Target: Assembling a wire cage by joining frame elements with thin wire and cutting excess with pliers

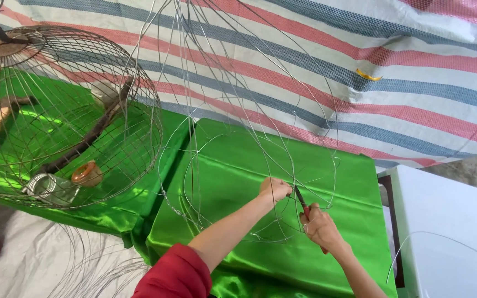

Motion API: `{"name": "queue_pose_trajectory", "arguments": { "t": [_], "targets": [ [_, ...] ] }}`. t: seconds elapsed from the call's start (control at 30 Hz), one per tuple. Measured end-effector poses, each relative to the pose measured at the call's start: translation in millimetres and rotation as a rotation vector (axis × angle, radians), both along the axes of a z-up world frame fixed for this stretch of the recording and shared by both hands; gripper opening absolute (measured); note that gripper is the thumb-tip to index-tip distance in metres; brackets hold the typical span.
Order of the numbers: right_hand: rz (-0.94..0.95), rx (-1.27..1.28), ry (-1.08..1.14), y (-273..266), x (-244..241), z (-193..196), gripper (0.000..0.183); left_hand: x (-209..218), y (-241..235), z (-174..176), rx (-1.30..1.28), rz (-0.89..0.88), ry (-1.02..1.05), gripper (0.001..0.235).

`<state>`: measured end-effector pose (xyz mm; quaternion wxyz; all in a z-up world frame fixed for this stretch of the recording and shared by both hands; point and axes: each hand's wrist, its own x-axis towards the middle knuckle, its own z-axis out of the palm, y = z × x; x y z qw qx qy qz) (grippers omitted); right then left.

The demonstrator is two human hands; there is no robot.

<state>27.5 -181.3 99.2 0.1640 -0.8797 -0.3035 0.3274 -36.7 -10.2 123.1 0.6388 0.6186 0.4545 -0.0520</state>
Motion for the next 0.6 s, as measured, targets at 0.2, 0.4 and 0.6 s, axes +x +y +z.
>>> {"name": "queue_pose_trajectory", "arguments": {
  "t": [0.2,0.4,0.6],
  "targets": [
    [-0.018,0.049,0.004,-3.4,1.5,-14.6,0.014,11.1,19.3,-16.1,0.234,-0.309,0.128,0.015],
    [0.002,-0.070,-0.058,-2.5,-8.2,-6.9,0.018,24.7,17.3,-24.7,0.553,-0.566,0.273,0.022],
    [0.006,-0.050,-0.070,-9.1,-1.5,-26.0,0.020,28.2,21.0,-34.2,0.494,-0.588,0.232,0.013]
  ]
}}
